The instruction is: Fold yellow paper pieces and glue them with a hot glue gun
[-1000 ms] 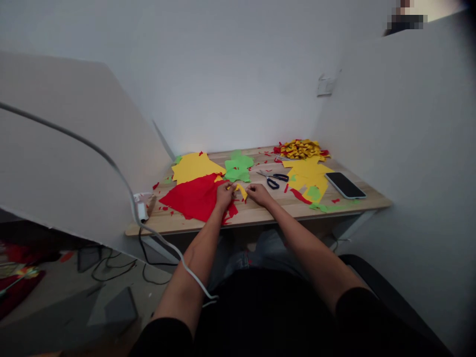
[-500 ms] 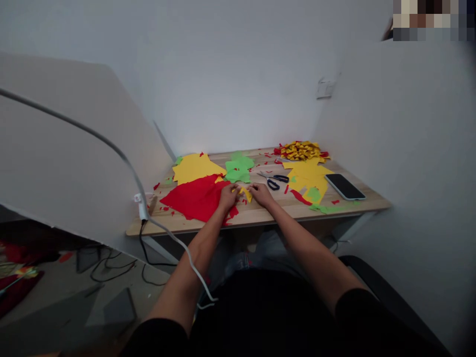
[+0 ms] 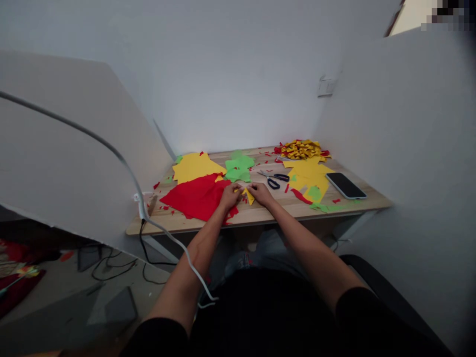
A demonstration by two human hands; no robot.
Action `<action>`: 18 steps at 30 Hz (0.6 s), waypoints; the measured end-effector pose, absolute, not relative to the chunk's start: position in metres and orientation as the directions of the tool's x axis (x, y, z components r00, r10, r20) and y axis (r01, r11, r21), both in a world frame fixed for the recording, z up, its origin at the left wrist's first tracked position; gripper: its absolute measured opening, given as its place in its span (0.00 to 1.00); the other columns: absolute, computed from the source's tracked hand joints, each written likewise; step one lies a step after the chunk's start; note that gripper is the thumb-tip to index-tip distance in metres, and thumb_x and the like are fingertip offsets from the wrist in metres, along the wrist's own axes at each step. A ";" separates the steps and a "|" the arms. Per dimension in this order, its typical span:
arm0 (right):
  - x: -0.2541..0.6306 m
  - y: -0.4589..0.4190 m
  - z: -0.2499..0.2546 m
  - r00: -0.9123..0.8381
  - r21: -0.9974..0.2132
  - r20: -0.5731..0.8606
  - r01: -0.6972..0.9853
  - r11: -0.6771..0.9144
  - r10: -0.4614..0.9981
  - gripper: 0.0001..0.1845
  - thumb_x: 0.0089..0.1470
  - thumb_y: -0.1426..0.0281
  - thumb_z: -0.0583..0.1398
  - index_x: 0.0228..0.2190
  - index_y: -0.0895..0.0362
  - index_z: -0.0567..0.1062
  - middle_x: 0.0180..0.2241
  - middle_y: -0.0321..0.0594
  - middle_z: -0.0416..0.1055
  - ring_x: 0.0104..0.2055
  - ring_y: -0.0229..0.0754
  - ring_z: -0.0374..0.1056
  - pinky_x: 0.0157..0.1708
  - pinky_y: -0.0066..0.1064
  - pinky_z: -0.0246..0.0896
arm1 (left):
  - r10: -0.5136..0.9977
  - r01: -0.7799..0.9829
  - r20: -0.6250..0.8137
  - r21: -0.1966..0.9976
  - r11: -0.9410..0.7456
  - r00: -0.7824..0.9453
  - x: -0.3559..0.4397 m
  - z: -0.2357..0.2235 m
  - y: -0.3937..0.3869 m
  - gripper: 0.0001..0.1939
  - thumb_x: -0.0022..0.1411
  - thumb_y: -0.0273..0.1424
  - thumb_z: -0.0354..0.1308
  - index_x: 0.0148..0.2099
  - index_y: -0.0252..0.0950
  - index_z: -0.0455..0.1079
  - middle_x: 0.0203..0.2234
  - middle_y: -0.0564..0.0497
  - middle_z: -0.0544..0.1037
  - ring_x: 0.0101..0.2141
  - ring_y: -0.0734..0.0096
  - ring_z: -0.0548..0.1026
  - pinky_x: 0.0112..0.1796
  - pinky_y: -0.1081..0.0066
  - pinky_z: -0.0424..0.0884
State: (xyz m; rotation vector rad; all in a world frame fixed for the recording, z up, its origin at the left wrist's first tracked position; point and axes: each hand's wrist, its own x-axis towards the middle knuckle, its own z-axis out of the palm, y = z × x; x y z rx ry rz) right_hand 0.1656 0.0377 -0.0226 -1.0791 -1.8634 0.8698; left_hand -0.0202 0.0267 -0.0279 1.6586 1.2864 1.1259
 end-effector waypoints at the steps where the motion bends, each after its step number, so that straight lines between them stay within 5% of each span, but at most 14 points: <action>1: 0.165 0.038 -0.022 -0.320 -0.845 0.293 0.355 0.400 0.901 0.18 0.64 0.61 0.61 0.50 0.59 0.74 0.49 0.43 0.74 0.46 0.46 0.73 0.45 0.42 0.73 | 0.975 0.326 0.194 0.920 -0.220 0.112 -0.020 -0.028 0.027 0.19 0.69 0.38 0.59 0.57 0.34 0.69 0.50 0.44 0.75 0.46 0.62 0.77 0.45 0.57 0.78; 18: 0.166 0.036 -0.021 -0.327 -0.839 0.287 0.368 0.401 0.900 0.18 0.64 0.61 0.62 0.50 0.59 0.74 0.49 0.43 0.74 0.45 0.45 0.74 0.44 0.41 0.73 | 0.975 0.304 0.195 0.928 -0.217 0.103 -0.019 -0.027 0.024 0.19 0.69 0.38 0.59 0.57 0.34 0.69 0.51 0.43 0.75 0.47 0.61 0.77 0.46 0.56 0.77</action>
